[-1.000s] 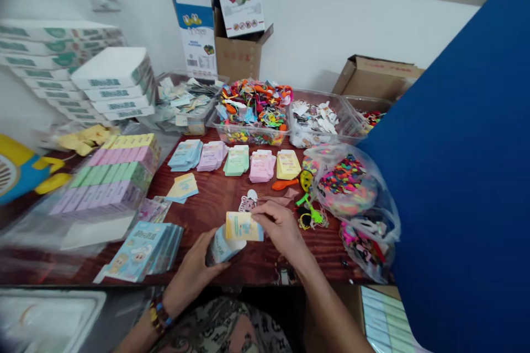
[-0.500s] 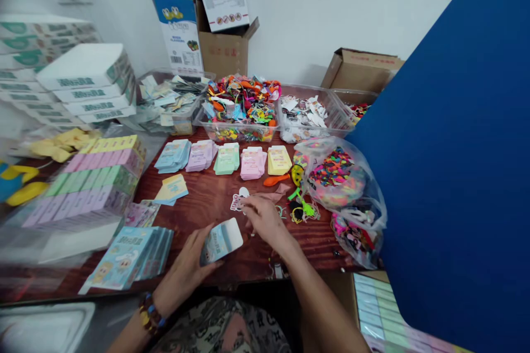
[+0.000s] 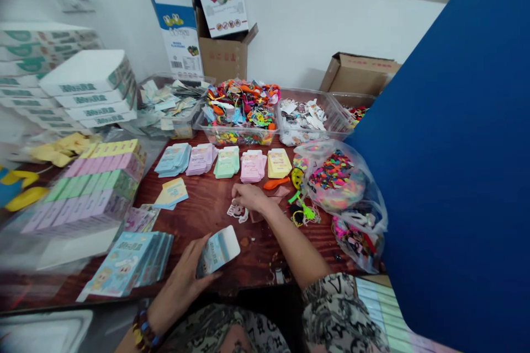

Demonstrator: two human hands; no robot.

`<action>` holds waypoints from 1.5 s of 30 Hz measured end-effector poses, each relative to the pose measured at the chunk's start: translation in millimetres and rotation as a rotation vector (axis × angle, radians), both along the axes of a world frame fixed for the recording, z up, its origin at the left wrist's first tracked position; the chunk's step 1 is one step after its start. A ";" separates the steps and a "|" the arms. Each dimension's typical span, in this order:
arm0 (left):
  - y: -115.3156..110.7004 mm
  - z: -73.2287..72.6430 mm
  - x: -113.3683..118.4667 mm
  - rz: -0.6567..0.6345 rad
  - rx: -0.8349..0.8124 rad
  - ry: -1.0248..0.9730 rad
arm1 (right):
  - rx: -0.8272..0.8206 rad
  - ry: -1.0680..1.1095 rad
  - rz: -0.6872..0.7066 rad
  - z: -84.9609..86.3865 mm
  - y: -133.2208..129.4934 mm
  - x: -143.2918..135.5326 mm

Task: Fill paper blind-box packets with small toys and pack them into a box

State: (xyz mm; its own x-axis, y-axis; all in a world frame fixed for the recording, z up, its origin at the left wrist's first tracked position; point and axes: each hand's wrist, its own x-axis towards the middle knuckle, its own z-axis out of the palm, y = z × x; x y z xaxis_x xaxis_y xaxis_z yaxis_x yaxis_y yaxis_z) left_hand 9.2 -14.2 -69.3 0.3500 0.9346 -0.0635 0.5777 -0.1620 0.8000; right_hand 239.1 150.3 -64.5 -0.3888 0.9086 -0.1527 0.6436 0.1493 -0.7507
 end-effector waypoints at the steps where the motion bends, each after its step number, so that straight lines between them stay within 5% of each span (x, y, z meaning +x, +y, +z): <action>1: -0.1 -0.6 0.8 -0.001 0.002 -0.006 | 0.018 0.068 -0.031 -1.5 -0.4 2.4; 8: 7.1 -5.3 4.0 0.073 0.070 -0.010 | 0.047 0.476 -0.364 -2.0 -18.6 18.4; 17: 23.2 0.5 12.6 0.153 0.090 0.079 | 0.144 0.659 -0.657 23.5 -109.6 2.8; 22: 25.5 -4.6 20.6 0.133 0.126 0.095 | 0.206 0.452 -0.600 22.2 -132.8 -5.0; 31: 23.0 -2.5 19.8 0.039 0.189 0.139 | 0.317 0.139 -0.485 29.2 -135.6 -11.3; 38: 25.4 -6.7 20.6 -0.006 0.272 0.199 | 0.212 0.097 -0.406 14.7 -121.3 -16.7; 45: 38.9 -19.7 27.0 -0.026 0.292 0.135 | 0.310 0.249 -0.311 12.2 -133.0 -1.3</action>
